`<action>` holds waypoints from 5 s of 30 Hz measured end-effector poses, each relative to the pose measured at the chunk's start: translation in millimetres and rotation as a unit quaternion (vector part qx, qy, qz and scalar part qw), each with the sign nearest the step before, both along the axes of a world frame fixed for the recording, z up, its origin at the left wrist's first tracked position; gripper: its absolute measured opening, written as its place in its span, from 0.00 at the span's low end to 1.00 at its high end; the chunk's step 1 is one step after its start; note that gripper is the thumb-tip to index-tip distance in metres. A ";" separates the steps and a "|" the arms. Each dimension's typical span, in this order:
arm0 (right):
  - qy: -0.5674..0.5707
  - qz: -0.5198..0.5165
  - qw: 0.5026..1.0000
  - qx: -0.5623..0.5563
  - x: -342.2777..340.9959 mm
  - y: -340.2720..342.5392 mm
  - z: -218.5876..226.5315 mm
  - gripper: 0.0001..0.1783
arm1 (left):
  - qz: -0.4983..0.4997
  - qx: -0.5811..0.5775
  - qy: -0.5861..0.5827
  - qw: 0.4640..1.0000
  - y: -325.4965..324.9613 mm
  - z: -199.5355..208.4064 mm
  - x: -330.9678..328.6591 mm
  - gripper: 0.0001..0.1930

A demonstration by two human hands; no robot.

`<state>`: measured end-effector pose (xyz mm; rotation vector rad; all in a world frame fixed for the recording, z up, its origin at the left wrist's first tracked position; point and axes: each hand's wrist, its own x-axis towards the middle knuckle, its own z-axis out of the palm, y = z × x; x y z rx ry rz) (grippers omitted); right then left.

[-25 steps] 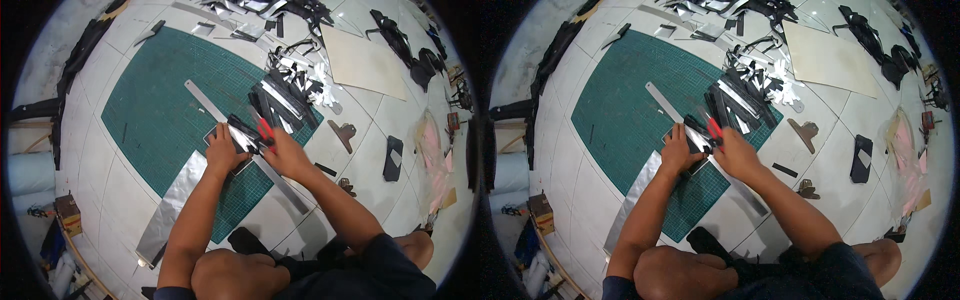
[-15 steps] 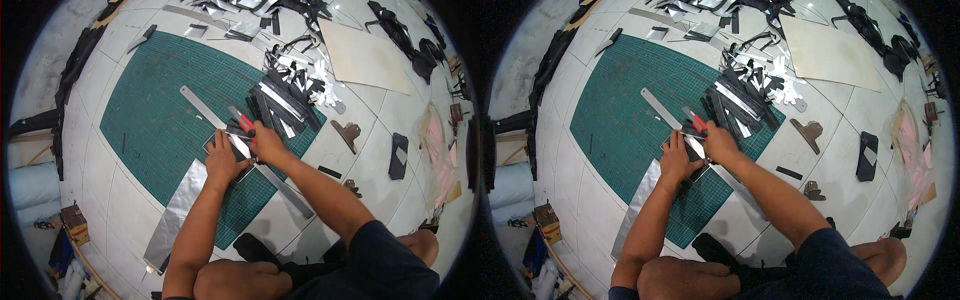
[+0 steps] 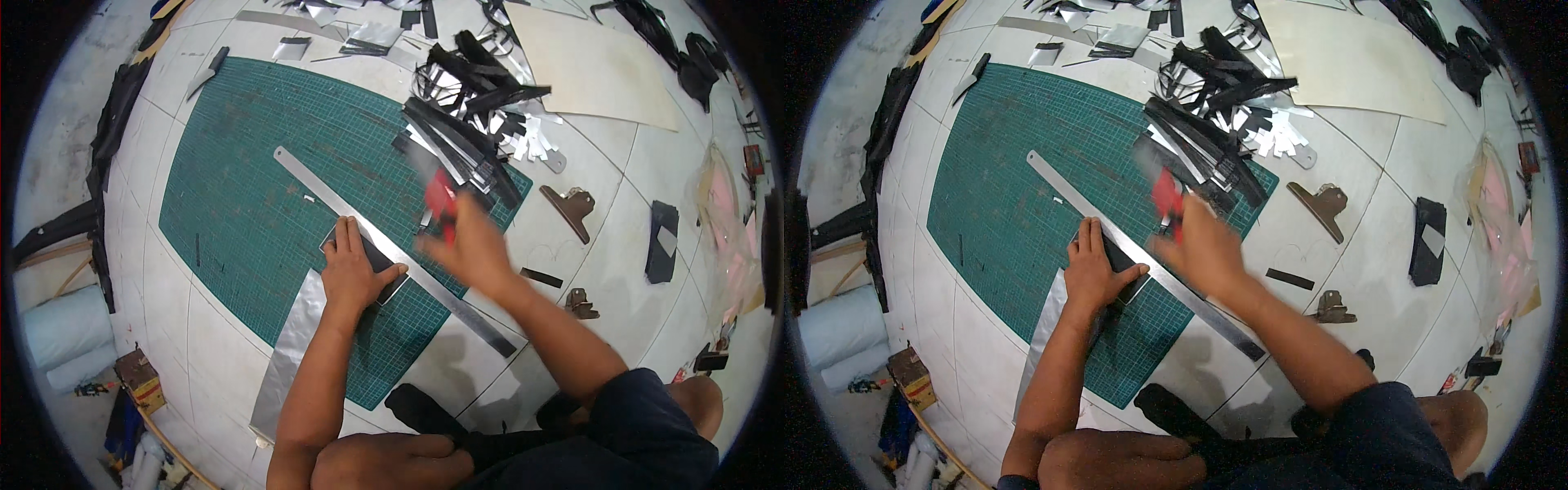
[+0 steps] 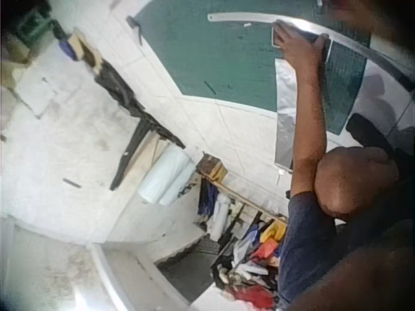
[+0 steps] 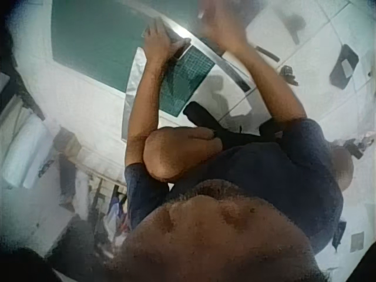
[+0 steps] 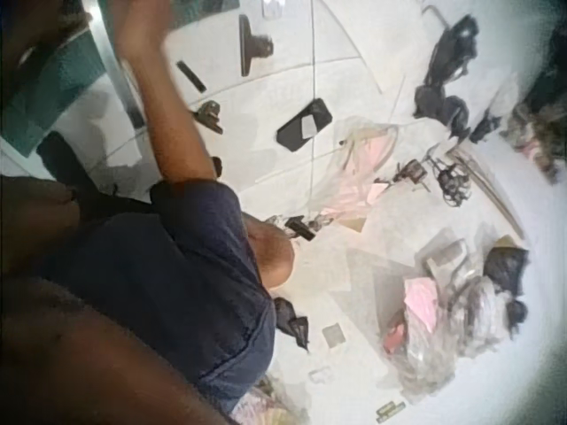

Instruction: Cutting rectangular pieces of black and silver synthetic fabric using a utility knife and metal ruler on a cutting mat.

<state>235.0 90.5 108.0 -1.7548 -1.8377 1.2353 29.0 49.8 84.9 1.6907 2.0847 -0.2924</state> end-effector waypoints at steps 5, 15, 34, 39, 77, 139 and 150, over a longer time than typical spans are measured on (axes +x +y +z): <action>-0.075 0.093 0.992 0.032 19.9 -101.0 -30.2 0.25 | -0.012 0.049 -0.022 0.998 -4.5 -3.9 1.4 0.64; -0.061 -0.028 0.992 0.106 46.5 -52.8 -47.3 0.17 | -0.018 0.110 -0.067 0.992 -10.2 -8.5 -23.6 0.53; -0.130 -0.086 0.973 0.168 99.5 -74.3 -53.0 0.19 | 0.006 0.114 -0.123 0.986 9.9 -21.6 -61.7 0.48; -0.221 -0.085 0.949 0.205 124.2 -74.6 -62.7 0.21 | 0.021 0.091 -0.152 0.984 14.7 -24.5 -67.7 0.46; 0.227 -0.181 0.948 -0.134 -27.0 -45.3 -32.9 0.19 | 0.104 0.241 -0.317 0.911 -10.3 -50.4 -90.8 0.23; 0.084 0.096 0.991 -0.032 78.8 -96.3 19.5 0.25 | 0.283 0.034 -0.683 0.672 -118.7 3.6 50.0 0.18; -0.112 -0.026 0.990 -0.076 306.6 -74.9 145.4 0.18 | 0.174 -0.070 -0.605 0.774 -132.7 21.8 72.4 0.11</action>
